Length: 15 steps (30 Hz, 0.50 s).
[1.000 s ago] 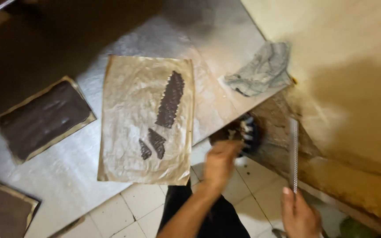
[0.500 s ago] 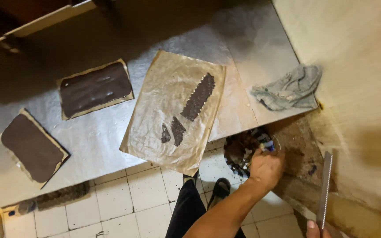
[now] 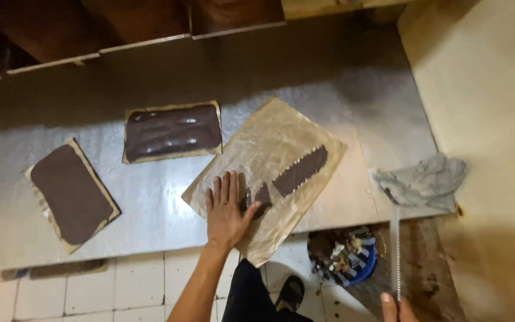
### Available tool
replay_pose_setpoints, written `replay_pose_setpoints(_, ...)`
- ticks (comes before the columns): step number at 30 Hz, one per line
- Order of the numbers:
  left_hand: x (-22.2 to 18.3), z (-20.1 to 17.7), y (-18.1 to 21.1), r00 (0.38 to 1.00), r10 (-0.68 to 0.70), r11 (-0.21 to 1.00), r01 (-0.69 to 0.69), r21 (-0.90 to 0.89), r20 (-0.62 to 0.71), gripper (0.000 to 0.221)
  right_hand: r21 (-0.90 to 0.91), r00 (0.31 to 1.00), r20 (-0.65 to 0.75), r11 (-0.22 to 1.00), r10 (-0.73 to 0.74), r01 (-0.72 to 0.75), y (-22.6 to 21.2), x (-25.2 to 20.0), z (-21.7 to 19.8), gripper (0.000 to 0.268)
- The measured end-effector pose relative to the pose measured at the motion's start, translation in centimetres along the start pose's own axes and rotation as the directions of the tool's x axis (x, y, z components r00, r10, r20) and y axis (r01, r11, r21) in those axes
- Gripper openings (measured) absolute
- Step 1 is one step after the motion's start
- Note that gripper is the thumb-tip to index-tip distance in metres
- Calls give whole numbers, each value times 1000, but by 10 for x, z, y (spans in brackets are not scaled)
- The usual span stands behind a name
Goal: Cutting rectangular sheets of chocolate or chocolate-coated dough into uniform strips and squares using a knife.
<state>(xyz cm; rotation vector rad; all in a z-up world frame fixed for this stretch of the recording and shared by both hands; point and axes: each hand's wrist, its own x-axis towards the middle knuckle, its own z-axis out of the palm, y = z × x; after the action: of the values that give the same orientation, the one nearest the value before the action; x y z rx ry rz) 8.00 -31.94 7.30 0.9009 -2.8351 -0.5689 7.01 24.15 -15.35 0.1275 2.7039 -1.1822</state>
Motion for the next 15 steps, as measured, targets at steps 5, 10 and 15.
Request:
replay_pose_setpoints(5, 60, -24, -23, 984, 160, 987, -161, 10, 80, 102, -386, 999, -4, 922, -32, 28, -317, -13, -5, 29)
replay_pose_setpoints(10, 52, -45, 18, 925, 353, 904, -375, -204, -140, 57, -746, 980, 170, 663, 103, 60, -369, -12, 39, 43)
replay_pose_setpoints(15, 51, -28, 29, 945, 297, 907, -324, -271, -137, 47, -776, 933, 330, 603, 142, 183, -401, -8, 51, 47)
